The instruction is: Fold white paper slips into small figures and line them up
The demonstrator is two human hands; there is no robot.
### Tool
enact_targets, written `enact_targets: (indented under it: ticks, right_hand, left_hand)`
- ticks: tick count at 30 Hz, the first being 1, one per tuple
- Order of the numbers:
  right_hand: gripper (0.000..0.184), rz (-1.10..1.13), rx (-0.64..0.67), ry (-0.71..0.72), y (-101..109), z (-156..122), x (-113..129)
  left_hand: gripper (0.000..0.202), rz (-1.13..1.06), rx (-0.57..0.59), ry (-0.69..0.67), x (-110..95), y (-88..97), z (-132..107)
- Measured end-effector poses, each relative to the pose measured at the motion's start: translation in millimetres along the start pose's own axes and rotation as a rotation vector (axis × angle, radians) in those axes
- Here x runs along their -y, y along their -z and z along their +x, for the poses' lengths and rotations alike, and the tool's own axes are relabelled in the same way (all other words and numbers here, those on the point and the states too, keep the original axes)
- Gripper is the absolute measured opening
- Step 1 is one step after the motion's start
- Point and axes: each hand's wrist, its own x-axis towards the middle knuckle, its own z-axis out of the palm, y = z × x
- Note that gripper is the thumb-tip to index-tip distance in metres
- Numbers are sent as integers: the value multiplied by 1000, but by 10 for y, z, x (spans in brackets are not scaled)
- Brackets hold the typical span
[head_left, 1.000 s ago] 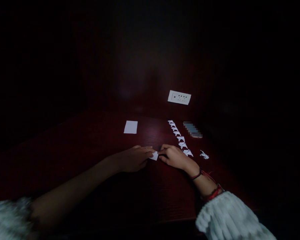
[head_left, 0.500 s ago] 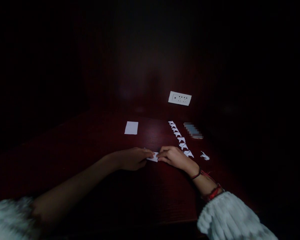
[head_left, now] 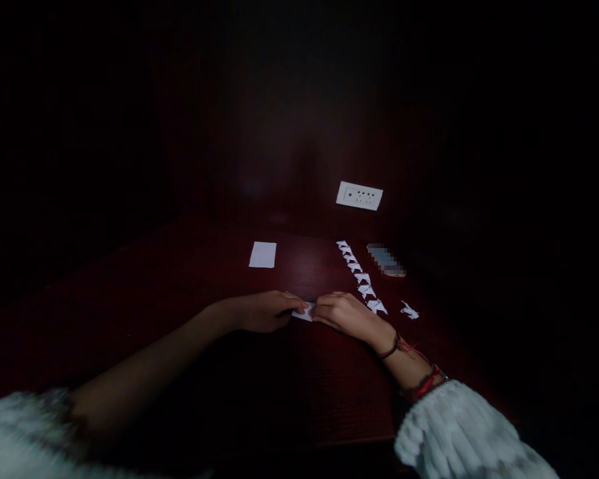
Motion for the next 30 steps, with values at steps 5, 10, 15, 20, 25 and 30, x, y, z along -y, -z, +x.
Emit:
enact_targets:
  ticks: [5,10,15,20,25,30]
  right_hand:
    - [24,20,-9,5,-7,-8,-14]
    - [24,-52,-22,15,-7,-1,0]
    - [25,-105,-16,22,15,2,28]
    - [27,-9,-23,17,27,-1,41]
    - [30,38,-16,-20,42,4,53]
    - [30,33,0,-33,47,12,68]
  left_hand:
    - [44,-17,-3,-7,25,2,-2]
    - [41,-20,1,3,24,5,-3]
    - [40,-30,-8,-4,6,19,-4]
    - [37,-21,-15,-12,6,20,-2]
    - [25,65,-50,3,23,-18,17]
    - [18,156,-119,37,37,-71,48]
